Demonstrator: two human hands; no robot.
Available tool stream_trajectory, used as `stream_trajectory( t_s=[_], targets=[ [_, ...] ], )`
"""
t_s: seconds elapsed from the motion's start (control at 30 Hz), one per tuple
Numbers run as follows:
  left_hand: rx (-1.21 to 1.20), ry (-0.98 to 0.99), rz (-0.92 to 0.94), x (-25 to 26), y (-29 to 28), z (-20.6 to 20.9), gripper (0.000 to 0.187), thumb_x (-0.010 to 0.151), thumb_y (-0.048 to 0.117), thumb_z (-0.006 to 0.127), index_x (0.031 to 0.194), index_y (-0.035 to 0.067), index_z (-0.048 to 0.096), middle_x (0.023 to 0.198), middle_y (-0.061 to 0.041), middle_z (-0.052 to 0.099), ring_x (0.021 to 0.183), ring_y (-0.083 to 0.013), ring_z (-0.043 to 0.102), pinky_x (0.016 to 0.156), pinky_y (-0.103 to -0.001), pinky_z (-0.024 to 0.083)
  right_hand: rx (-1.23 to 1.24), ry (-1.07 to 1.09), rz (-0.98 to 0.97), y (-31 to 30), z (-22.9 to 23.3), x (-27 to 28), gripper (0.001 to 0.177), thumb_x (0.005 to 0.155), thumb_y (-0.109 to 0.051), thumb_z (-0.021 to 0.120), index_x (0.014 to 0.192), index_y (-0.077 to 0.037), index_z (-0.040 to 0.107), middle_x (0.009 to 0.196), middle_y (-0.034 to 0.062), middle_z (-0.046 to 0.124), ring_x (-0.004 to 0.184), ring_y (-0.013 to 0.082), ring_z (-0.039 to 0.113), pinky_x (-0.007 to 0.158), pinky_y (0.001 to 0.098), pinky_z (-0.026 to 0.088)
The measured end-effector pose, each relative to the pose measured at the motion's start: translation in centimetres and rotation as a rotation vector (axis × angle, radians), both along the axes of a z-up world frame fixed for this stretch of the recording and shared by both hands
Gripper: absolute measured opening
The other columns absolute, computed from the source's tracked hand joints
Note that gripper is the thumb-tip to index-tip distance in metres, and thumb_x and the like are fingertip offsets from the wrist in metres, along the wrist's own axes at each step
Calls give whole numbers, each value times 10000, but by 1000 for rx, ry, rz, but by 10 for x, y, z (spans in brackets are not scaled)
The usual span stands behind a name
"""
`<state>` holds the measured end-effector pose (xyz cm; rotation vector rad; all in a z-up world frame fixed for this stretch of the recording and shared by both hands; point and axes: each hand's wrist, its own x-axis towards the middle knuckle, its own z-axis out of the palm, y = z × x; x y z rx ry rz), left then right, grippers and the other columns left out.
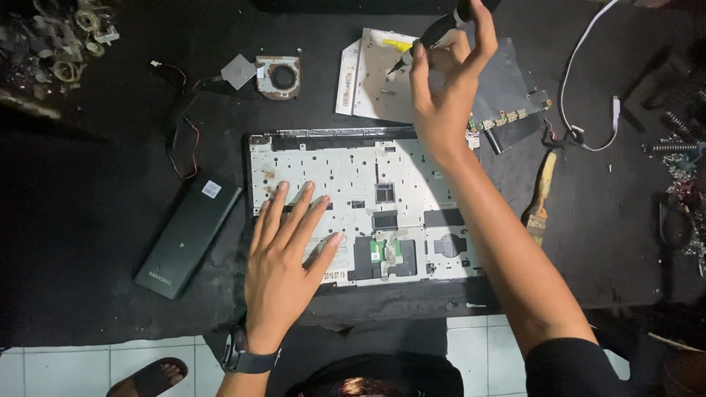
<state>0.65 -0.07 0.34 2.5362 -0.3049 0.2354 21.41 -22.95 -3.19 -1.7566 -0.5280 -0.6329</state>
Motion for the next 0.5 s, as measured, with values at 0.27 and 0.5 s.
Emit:
stream_trajectory(
  t_s=[0.27,0.5],
  targets=[
    [-2,-5,2,-1,0,-2,523,1016,390,635,1483,163,572,1593,-52,490,1546,-304,337,1266,-518,310,-101,15,-66,-2,-4,1,696,1187,70,582,1626,-271,163,994,81,462,759,154,559,902,301,531],
    [-8,-46,-11,-2,2,-6,552,1010,424,643,1492,164,567,1592,-56,489,1538,-315,350,1263,-523,319,46,-170,-27,4,1,2,707,1172,94,575,1608,-293,175,1012,163,602,760,200,548,773,317,467]
  ],
)
